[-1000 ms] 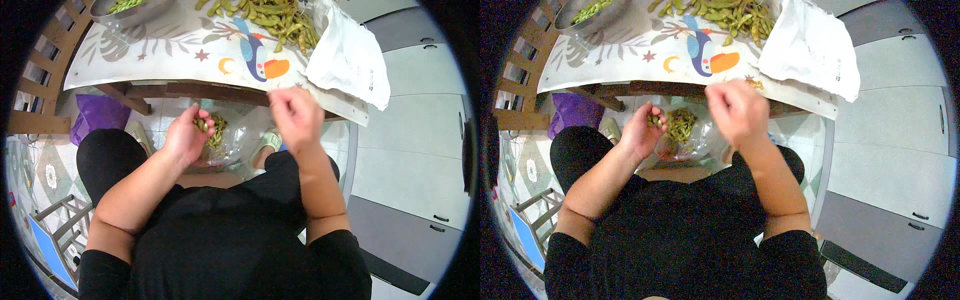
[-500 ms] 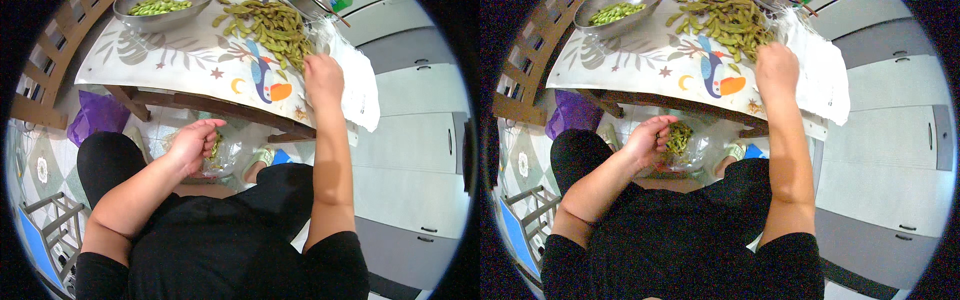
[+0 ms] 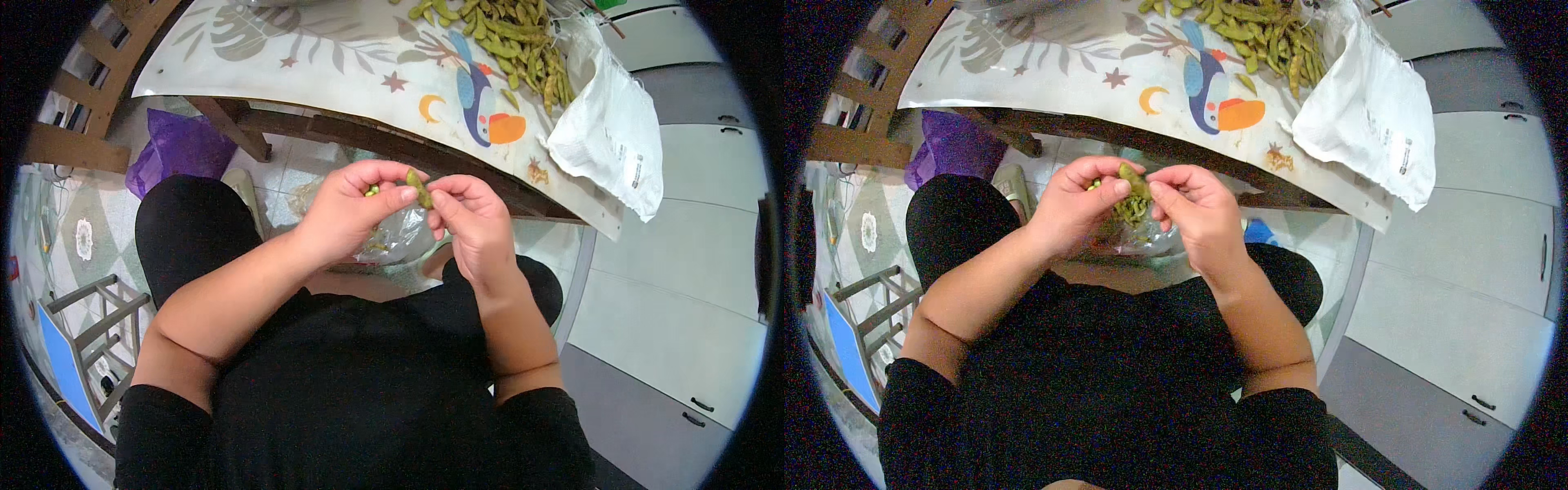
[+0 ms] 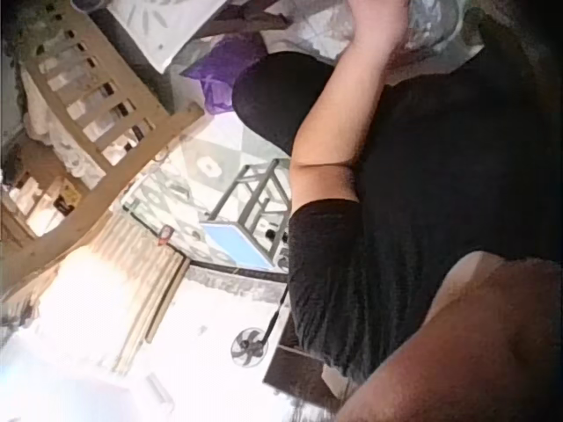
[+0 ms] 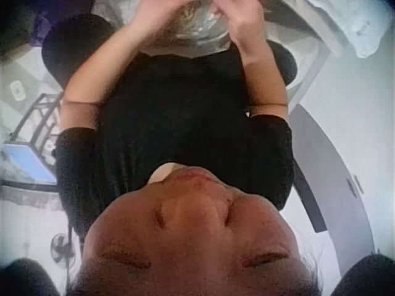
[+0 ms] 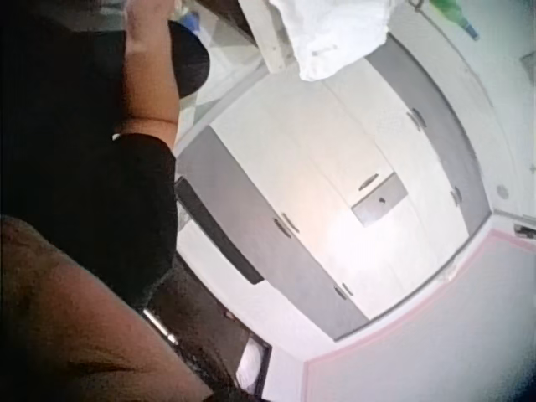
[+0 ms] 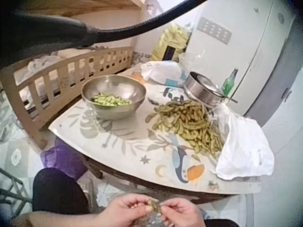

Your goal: The person sits on the floor and shells edamame by hand, removing the beans from the pods and placing them into a metal bowl. Empty pods are discarded into a plastic bag on the floor.

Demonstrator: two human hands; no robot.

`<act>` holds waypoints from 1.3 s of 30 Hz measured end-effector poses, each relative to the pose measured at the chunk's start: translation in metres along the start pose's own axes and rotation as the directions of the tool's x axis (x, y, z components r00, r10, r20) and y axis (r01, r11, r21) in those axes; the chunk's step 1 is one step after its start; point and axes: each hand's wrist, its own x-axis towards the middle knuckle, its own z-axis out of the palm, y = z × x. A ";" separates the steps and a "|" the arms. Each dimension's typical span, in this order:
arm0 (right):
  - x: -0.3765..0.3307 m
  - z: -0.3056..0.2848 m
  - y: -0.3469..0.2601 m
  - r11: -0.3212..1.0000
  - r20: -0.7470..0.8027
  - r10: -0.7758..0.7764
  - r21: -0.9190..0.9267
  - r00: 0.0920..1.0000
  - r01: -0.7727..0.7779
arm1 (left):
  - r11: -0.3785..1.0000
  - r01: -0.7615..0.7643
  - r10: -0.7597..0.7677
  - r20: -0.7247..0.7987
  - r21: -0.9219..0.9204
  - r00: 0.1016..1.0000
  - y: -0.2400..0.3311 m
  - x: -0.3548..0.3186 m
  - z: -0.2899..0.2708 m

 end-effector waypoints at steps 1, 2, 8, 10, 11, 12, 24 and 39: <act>0.000 0.000 0.000 0.999 0.032 0.036 -0.031 0.999 -0.035 | 1.000 -0.018 0.017 -0.006 -0.024 1.000 -0.002 0.001 0.000; 0.000 0.000 -0.001 0.996 0.062 0.073 -0.063 0.995 -0.069 | 1.000 0.007 -0.007 -0.026 -0.013 1.000 0.000 0.000 0.000; -0.005 -0.003 -0.006 0.973 0.187 0.183 -0.175 0.965 -0.151 | 0.995 0.102 -0.101 0.063 -0.013 0.993 -0.004 0.001 0.000; -0.003 -0.010 0.000 0.969 0.267 0.247 -0.077 0.931 -0.235 | 0.982 0.168 -0.156 0.133 -0.088 0.979 -0.003 0.001 0.002; -0.003 -0.010 0.001 0.964 0.288 0.263 -0.036 0.921 -0.264 | 0.961 0.230 -0.199 0.193 -0.151 0.961 -0.003 0.002 0.001; -0.003 -0.011 0.001 0.964 0.299 0.265 -0.047 0.917 -0.263 | 0.964 0.221 -0.195 0.168 -0.151 0.966 -0.004 0.002 0.000; -0.003 -0.011 0.015 0.967 0.253 0.219 -0.188 0.942 -0.174 | 0.976 0.217 -0.218 -0.039 -0.037 0.975 -0.009 0.001 0.004; 0.000 -0.009 0.018 0.975 0.254 0.218 -0.003 0.942 -0.224 | 0.954 0.207 -0.205 0.031 -0.215 0.978 -0.009 -0.004 0.002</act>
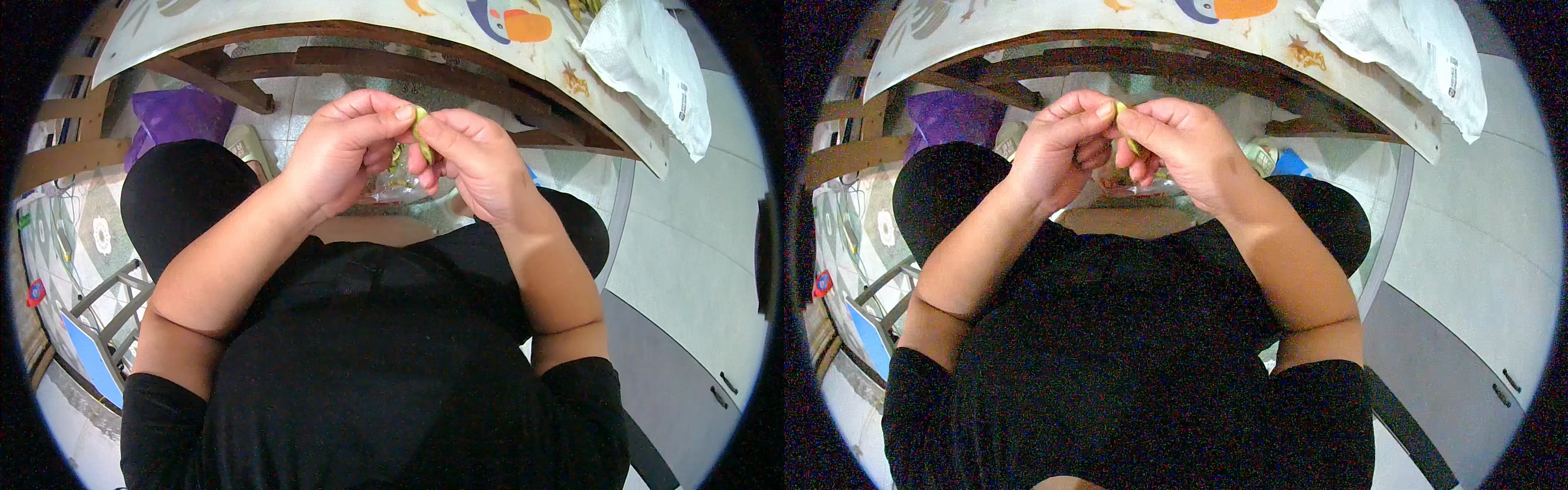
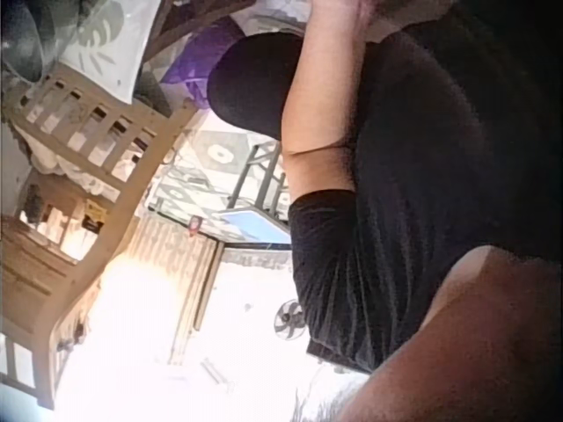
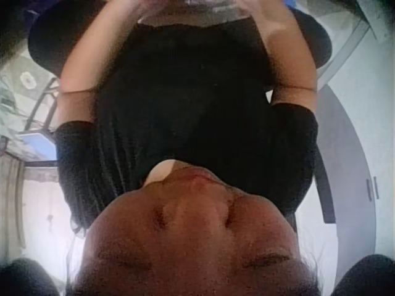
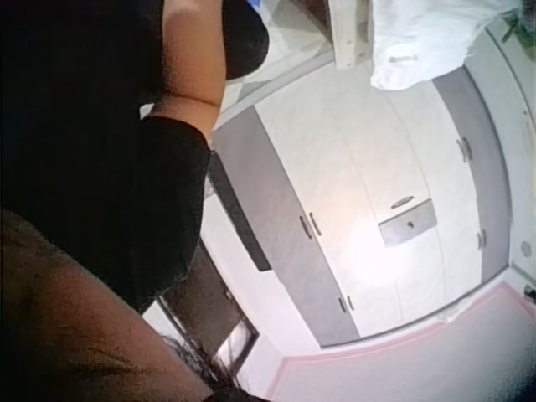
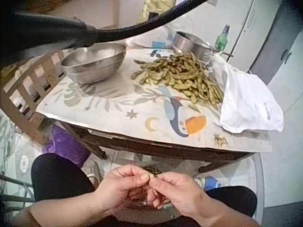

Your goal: The person sits on the floor and shells edamame by hand, removing the beans from the pods and placing them into a metal bowl. Empty pods are discarded into a plastic bag on the floor.

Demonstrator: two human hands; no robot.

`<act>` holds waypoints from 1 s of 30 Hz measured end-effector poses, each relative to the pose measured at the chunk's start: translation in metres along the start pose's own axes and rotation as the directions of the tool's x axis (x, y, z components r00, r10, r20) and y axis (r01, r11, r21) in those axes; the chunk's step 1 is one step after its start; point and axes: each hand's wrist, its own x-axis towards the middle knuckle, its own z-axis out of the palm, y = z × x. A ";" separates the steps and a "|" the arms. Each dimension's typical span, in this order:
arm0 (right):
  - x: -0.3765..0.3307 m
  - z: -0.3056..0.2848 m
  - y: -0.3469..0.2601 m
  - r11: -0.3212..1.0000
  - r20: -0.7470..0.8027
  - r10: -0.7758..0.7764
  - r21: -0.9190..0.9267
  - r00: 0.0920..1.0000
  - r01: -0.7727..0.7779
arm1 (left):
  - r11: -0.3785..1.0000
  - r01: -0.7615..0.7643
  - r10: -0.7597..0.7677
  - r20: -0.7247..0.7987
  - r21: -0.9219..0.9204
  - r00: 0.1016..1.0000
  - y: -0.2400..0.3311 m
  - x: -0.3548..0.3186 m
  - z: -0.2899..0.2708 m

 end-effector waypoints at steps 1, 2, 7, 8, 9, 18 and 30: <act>0.000 0.000 0.000 1.000 0.002 -0.016 -0.003 1.000 0.016 | 0.999 0.026 -0.027 -0.009 -0.022 1.000 0.000 0.000 -0.003; 0.000 -0.001 -0.001 0.999 0.003 -0.032 -0.006 0.999 0.032 | 0.998 0.053 -0.053 -0.017 -0.044 0.998 0.000 0.001 -0.005; 0.000 0.002 0.002 0.997 -0.072 -0.066 -0.044 0.995 0.063 | 0.996 0.036 -0.043 -0.086 -0.080 0.995 -0.008 0.001 -0.003; 0.000 0.002 0.003 0.997 -0.086 -0.066 -0.042 0.994 0.063 | 0.996 0.029 -0.036 -0.091 -0.079 0.995 -0.009 0.001 -0.003; 0.000 0.002 0.004 0.993 -0.093 -0.094 -0.075 0.991 0.087 | 1.000 -0.017 0.018 -0.107 0.004 0.994 -0.011 0.002 -0.002; -0.003 0.009 0.007 0.810 -0.142 -0.408 -0.512 0.902 0.286 | 0.063 -0.465 0.616 0.332 0.883 0.715 -0.004 0.003 0.000; 0.002 -0.001 0.010 0.109 0.214 -0.710 -0.907 0.670 0.406 | 0.792 -0.203 0.249 -0.002 0.576 0.968 -0.005 -0.001 0.004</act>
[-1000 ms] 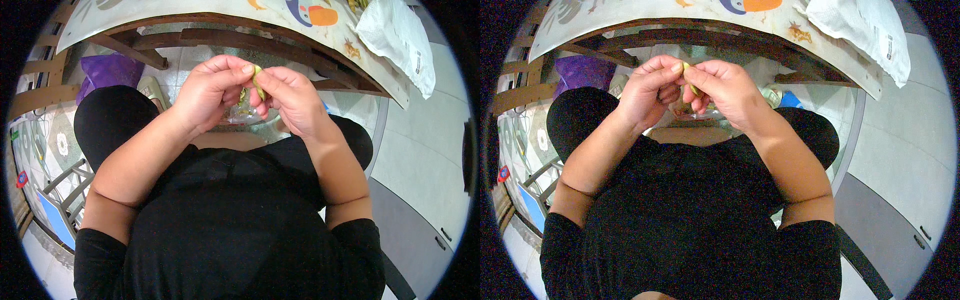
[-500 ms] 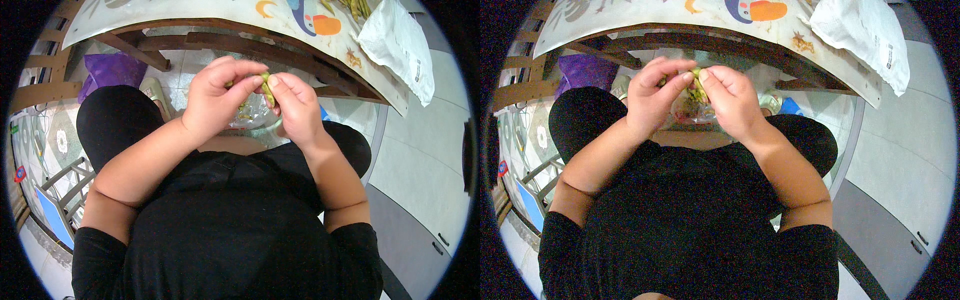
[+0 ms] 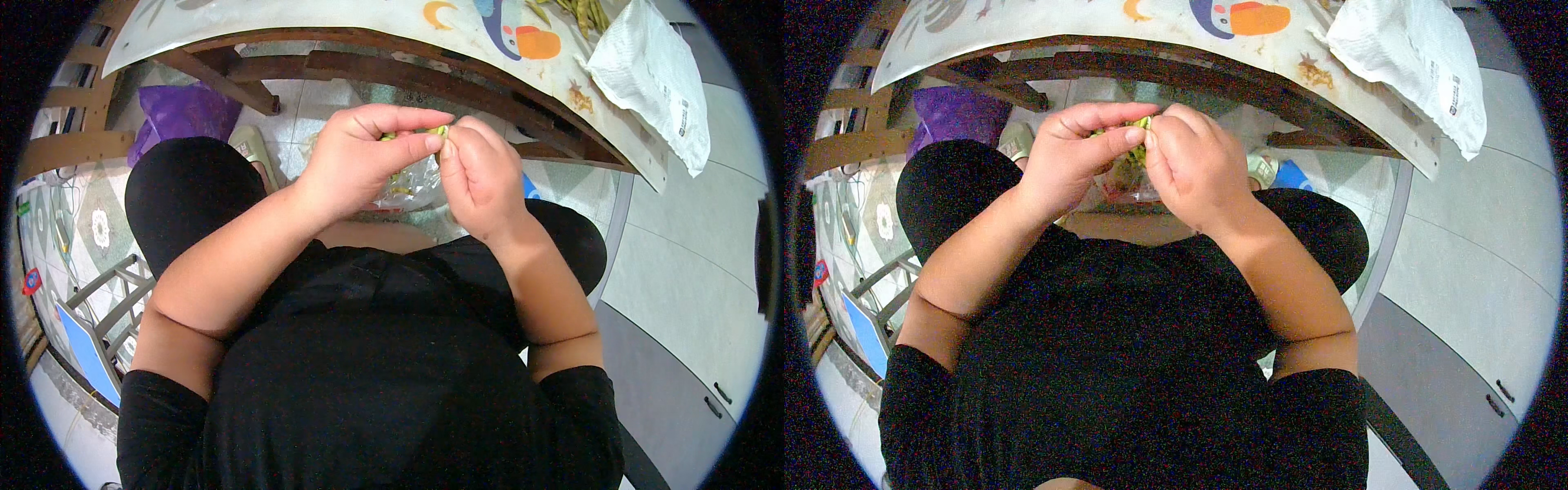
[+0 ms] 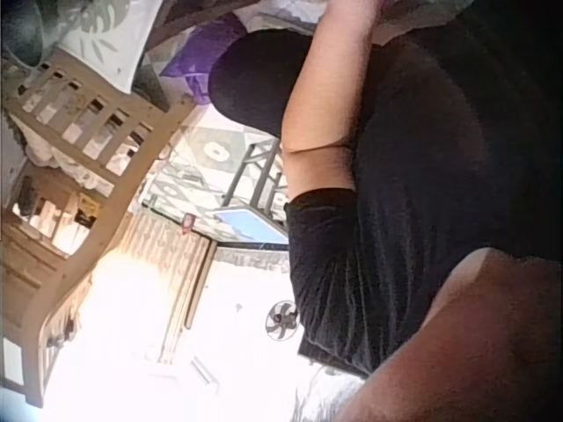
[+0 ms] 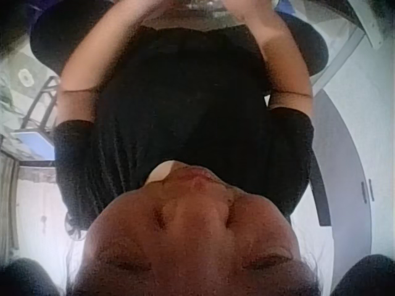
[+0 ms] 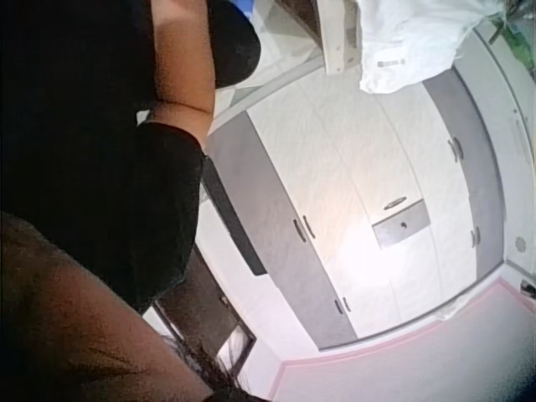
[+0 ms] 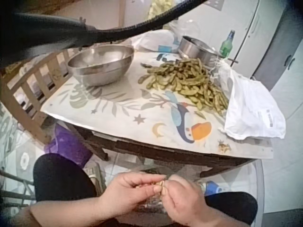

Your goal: The person sits on the floor and shells edamame by hand, removing the beans from the pods and placing them into a metal bowl. Empty pods are discarded into a plastic bag on the floor.

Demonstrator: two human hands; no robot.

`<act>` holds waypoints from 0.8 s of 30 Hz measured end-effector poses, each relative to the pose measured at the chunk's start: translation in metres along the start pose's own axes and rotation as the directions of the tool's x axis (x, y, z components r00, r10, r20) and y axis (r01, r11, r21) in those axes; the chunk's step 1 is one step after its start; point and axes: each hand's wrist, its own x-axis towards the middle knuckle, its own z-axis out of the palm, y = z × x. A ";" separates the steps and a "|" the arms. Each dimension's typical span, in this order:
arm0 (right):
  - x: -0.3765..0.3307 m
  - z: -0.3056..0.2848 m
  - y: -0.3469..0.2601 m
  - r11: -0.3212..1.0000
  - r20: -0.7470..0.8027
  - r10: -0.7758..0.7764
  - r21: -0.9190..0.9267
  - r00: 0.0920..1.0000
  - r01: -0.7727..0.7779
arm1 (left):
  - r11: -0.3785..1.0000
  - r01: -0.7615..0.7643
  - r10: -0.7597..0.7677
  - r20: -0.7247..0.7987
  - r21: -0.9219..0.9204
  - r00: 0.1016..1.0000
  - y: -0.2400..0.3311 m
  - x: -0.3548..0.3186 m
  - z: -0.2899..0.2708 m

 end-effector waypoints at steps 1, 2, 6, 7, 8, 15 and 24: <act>0.000 0.000 0.001 0.999 -0.008 -0.030 -0.028 1.000 0.030 | 0.994 0.085 -0.085 0.014 -0.068 0.996 0.003 -0.002 0.000; 0.000 0.001 0.002 0.997 -0.015 -0.060 -0.056 0.998 0.059 | 0.996 0.039 -0.040 -0.009 -0.086 0.999 -0.001 -0.001 0.001; 0.000 0.003 0.001 0.991 -0.019 -0.075 -0.113 0.997 0.072 | 0.983 -0.029 0.019 -0.054 -0.182 0.998 -0.013 0.000 0.010; 0.000 0.005 0.000 0.992 -0.020 -0.072 -0.106 0.997 0.070 | 0.978 -0.016 0.005 -0.054 -0.210 0.999 -0.012 -0.001 0.011; 0.000 0.005 -0.001 0.993 -0.021 -0.070 -0.098 0.997 0.068 | 0.980 -0.006 -0.002 -0.041 -0.200 0.999 -0.010 -0.002 0.011; 0.001 0.006 -0.001 0.992 -0.018 -0.026 -0.126 1.000 0.023 | 0.953 0.118 -0.133 -0.036 -0.277 0.990 -0.007 0.000 0.009; 0.002 0.002 -0.002 0.991 0.005 0.054 -0.125 0.998 -0.053 | 0.816 0.272 -0.345 -0.051 -0.510 0.937 -0.009 0.004 0.004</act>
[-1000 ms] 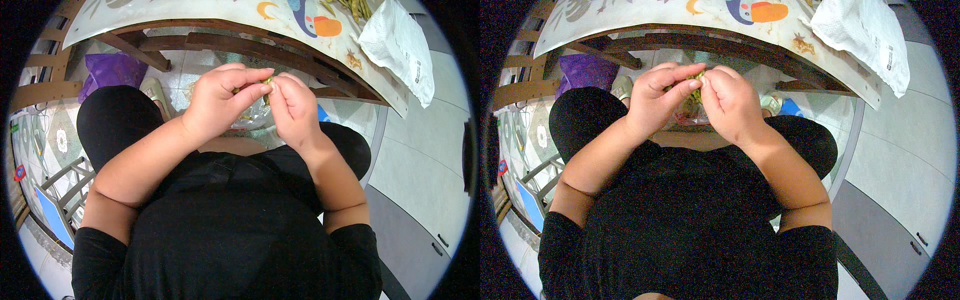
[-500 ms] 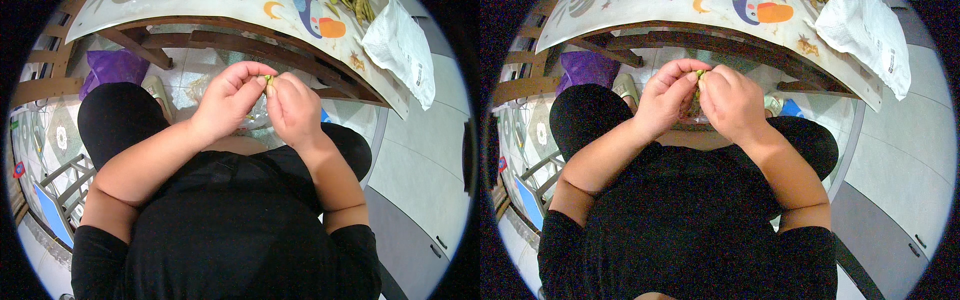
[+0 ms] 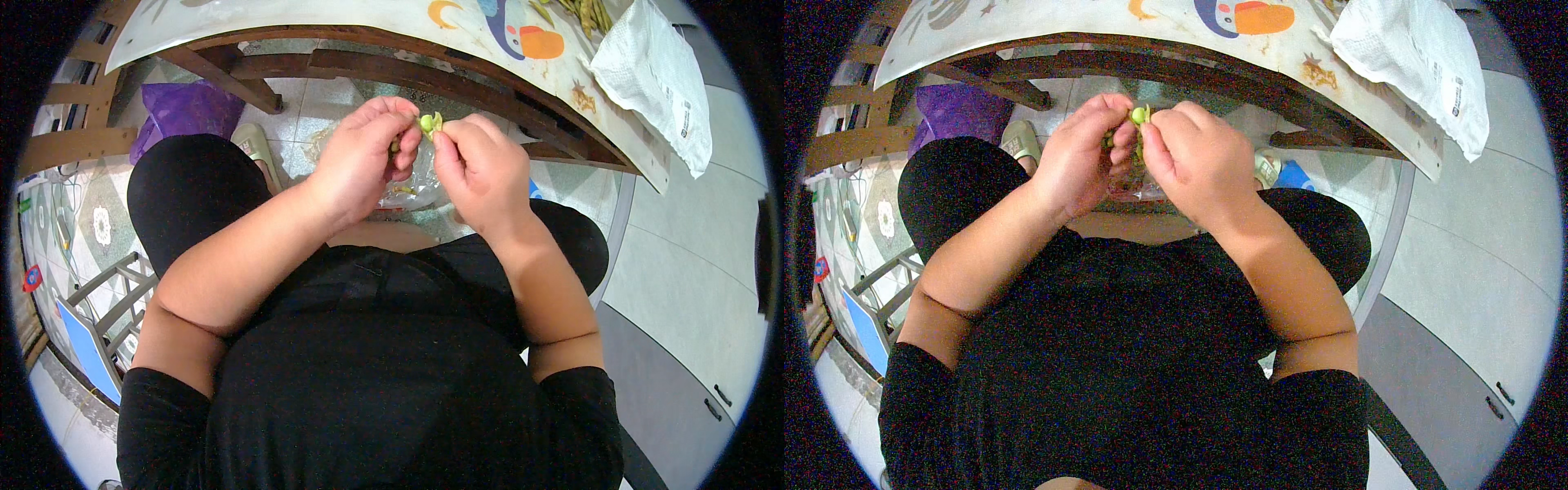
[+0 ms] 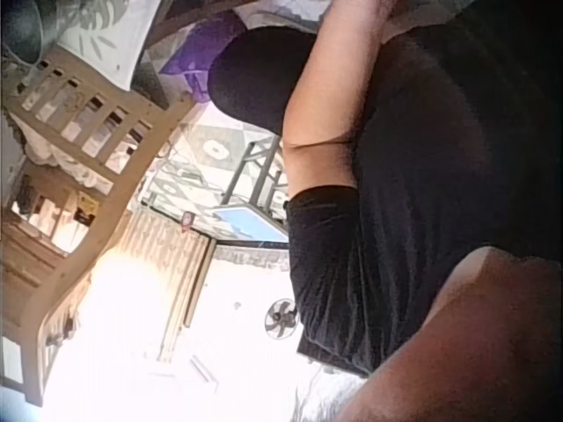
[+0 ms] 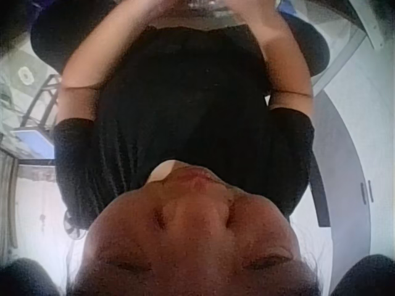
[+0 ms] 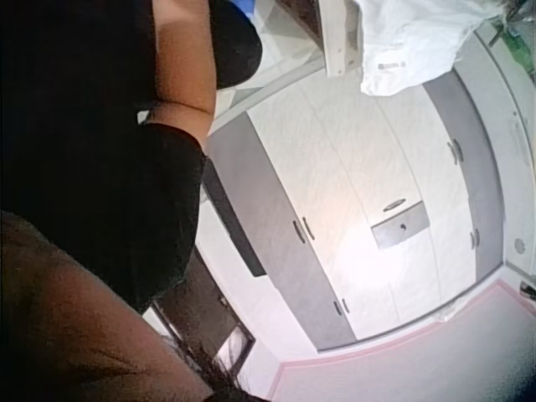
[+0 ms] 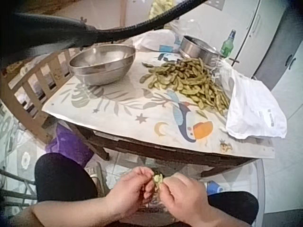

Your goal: The person sits on the floor and shells edamame by hand, removing the beans from the pods and placing them into a metal bowl. Empty pods are discarded into a plastic bag on the floor.

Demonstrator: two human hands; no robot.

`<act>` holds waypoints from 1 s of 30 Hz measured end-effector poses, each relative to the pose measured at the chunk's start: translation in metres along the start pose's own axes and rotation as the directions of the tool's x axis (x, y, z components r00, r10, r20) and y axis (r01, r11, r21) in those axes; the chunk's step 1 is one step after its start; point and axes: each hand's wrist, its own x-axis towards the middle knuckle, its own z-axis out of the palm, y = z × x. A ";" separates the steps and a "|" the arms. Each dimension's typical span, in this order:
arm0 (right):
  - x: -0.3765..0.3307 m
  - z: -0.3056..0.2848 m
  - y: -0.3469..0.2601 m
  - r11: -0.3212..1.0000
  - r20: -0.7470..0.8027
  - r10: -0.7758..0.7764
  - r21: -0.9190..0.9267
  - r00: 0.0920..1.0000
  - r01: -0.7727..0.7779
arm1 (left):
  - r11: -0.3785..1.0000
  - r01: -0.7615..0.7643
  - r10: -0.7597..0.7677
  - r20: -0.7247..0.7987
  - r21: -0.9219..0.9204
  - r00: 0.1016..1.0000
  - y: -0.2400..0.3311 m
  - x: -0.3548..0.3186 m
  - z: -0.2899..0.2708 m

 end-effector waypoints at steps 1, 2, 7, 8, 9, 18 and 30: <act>0.000 0.000 0.001 0.999 -0.012 0.019 0.033 1.000 -0.019 | 1.000 0.009 -0.010 -0.023 -0.027 1.000 0.001 0.000 0.001; 0.001 0.000 0.001 0.997 -0.024 0.038 0.067 0.999 -0.037 | 1.000 0.018 -0.018 0.012 -0.007 1.000 0.001 0.000 0.001; 0.000 -0.001 0.002 0.997 0.005 0.023 0.079 1.000 -0.024 | 0.996 -0.024 0.014 0.119 0.086 0.993 -0.003 0.002 -0.003; 0.000 -0.001 0.002 0.997 0.006 0.007 0.072 1.000 -0.008 | 0.985 -0.068 0.049 0.121 0.158 0.991 -0.004 0.003 -0.004; 0.000 -0.001 0.002 0.997 0.002 0.011 0.072 1.000 -0.011 | 0.967 -0.112 0.084 0.126 0.230 0.989 -0.005 0.004 -0.005; -0.003 -0.001 0.004 0.883 0.099 0.287 0.358 0.953 -0.304 | 0.987 -0.122 0.121 0.013 0.105 0.993 0.000 0.007 -0.009; -0.003 0.000 0.002 0.873 0.125 0.278 0.381 0.952 -0.305 | 0.960 -0.147 0.133 0.074 0.240 0.988 -0.007 0.008 -0.012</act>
